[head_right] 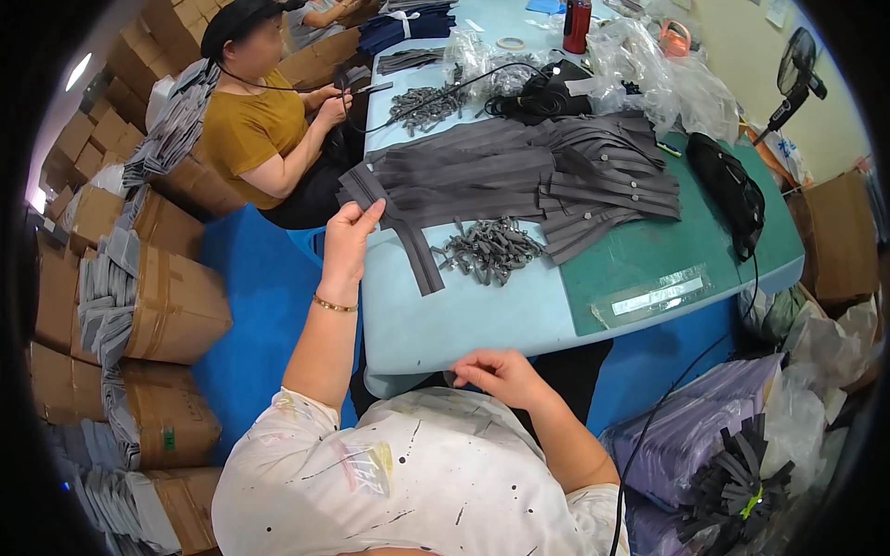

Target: Manually sliding zipper sliders onto zipper tapes at a workshop table.

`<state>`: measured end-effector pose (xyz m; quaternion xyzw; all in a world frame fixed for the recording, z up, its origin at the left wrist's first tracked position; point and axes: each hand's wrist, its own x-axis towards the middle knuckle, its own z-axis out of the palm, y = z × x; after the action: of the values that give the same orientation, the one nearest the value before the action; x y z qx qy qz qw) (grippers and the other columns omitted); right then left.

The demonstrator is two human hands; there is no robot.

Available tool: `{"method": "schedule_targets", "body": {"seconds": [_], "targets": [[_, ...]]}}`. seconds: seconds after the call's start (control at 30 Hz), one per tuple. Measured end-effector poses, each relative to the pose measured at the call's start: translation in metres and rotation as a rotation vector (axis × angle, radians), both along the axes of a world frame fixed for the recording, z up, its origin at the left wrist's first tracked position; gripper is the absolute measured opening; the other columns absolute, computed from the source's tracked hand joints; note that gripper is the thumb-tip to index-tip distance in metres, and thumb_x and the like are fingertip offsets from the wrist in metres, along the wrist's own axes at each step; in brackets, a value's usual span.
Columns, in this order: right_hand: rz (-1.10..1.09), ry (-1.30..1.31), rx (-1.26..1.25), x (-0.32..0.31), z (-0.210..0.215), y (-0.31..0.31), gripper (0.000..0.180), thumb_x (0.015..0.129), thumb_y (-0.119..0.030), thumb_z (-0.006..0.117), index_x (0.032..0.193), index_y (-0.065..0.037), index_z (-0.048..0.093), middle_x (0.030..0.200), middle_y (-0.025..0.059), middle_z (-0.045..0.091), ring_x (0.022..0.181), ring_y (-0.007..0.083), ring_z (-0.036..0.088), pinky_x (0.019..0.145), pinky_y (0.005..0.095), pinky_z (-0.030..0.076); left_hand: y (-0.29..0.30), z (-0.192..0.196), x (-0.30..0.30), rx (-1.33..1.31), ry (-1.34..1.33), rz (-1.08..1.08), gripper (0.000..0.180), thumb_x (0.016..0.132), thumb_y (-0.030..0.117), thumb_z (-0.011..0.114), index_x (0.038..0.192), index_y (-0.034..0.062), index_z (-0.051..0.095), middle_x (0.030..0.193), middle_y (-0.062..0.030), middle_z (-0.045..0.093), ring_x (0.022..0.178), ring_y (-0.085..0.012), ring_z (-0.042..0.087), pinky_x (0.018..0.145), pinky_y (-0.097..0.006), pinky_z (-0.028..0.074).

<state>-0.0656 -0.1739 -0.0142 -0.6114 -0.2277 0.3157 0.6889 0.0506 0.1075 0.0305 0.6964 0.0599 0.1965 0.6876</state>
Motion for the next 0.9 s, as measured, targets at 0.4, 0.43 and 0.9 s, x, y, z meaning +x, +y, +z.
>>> {"method": "schedule_targets", "body": {"seconds": [0.4,0.43,0.9], "targets": [[-0.492,-0.753,0.164,0.064,0.105,0.041,0.019,0.074,0.004,0.066,0.092,-0.003,0.066,0.081,0.0071,0.061,0.067,0.0142,0.057,0.057,0.0245,0.047,-0.060,0.076,-0.096,0.676,-0.136,-0.619,0.017,0.072,0.009,0.071,0.087,0.0035,0.065,0.095,-0.0092,0.060,0.092,-0.0258,0.056,0.083,-0.032,0.044],[-0.471,-0.812,0.114,0.059,0.106,0.039,0.020,0.074,0.004,0.066,0.092,-0.004,0.067,0.080,0.0076,0.061,0.066,0.0160,0.058,0.058,0.0253,0.047,-0.062,0.085,-0.107,0.616,-0.101,-0.666,0.020,0.073,0.010,0.071,0.091,0.0032,0.064,0.096,-0.0097,0.060,0.093,-0.0257,0.057,0.083,-0.033,0.044],[-0.506,-0.900,-0.046,-0.012,0.075,0.012,0.030,0.075,0.006,0.063,0.104,0.000,0.059,0.083,0.0079,0.062,0.070,0.0169,0.060,0.060,0.0253,0.049,-0.083,0.055,-0.125,1.156,-0.697,-0.416,0.016,0.070,0.008,0.066,0.083,0.0027,0.058,0.071,-0.0036,0.054,0.059,-0.0189,0.052,0.057,-0.031,0.040]]}}
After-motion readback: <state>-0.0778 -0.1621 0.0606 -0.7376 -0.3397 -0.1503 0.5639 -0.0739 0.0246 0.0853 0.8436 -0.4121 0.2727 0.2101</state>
